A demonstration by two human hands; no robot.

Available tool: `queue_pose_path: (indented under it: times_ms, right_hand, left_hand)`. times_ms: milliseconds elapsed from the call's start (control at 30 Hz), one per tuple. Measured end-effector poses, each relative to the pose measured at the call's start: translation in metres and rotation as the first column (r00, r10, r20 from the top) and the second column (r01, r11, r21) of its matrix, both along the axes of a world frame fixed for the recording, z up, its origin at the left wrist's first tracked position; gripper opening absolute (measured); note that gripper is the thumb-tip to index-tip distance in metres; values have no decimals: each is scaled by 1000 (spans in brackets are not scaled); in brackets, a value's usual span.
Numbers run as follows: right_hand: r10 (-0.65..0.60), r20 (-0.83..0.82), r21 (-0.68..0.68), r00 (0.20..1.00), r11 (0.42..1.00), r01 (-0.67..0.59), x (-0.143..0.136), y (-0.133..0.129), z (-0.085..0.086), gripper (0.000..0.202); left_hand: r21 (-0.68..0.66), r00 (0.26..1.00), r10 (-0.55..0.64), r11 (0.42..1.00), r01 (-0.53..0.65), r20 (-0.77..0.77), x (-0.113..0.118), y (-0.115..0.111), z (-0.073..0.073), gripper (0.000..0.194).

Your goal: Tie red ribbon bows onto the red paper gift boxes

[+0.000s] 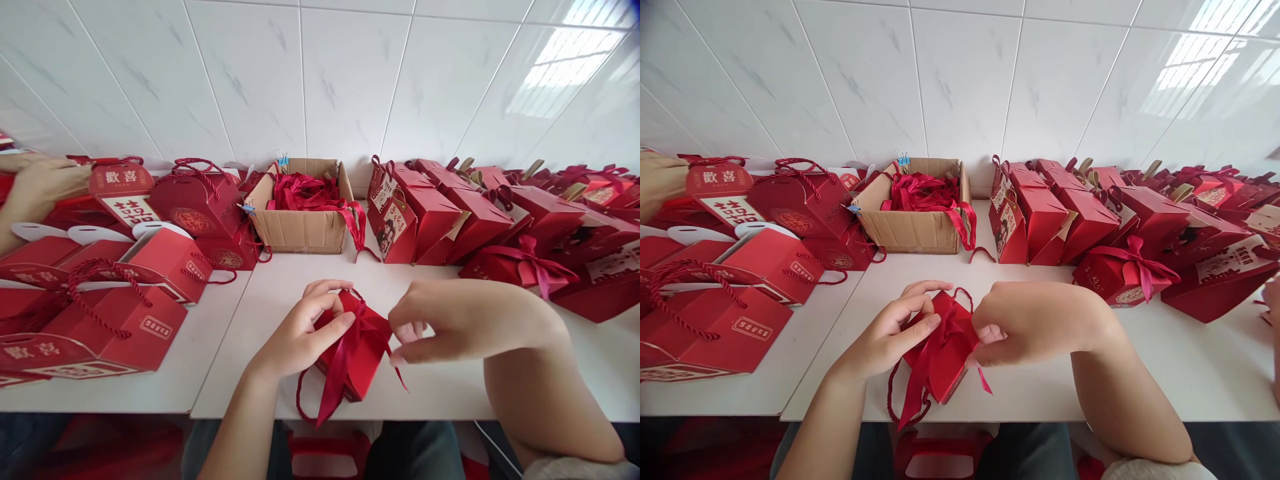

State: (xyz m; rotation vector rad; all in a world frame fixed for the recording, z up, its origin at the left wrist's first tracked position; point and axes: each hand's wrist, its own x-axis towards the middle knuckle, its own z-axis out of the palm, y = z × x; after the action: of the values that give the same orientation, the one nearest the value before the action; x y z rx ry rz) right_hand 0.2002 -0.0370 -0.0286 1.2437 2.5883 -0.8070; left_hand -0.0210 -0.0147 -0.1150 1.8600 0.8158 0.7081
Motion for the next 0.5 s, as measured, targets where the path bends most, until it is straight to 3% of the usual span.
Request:
queue_pose_path:
  times_ms: [100, 233, 400, 500]
  right_hand:
    - [-76, 114, 131, 991, 990, 60, -7, -1, -5, 38]
    - [-17, 120, 117, 993, 993, 3, -11, -5, -12, 35]
    - [24, 137, 227, 990, 972, -55, -11, -15, -16, 21]
    - [62, 177, 190, 982, 977, -96, -18, -20, -19, 20]
  left_hand:
    - [5, 1000, -9, 1000, 9, -3, 0, 0, 0, 25]
    - [3, 1000, -9, 1000, 9, -6, 0, 0, 1, 27]
    - [-5, 1000, -23, 1000, 23, -9, 0, 0, 0, 29]
    - [1, 1000, -24, 1000, 24, -9, 1, 0, -1, 30]
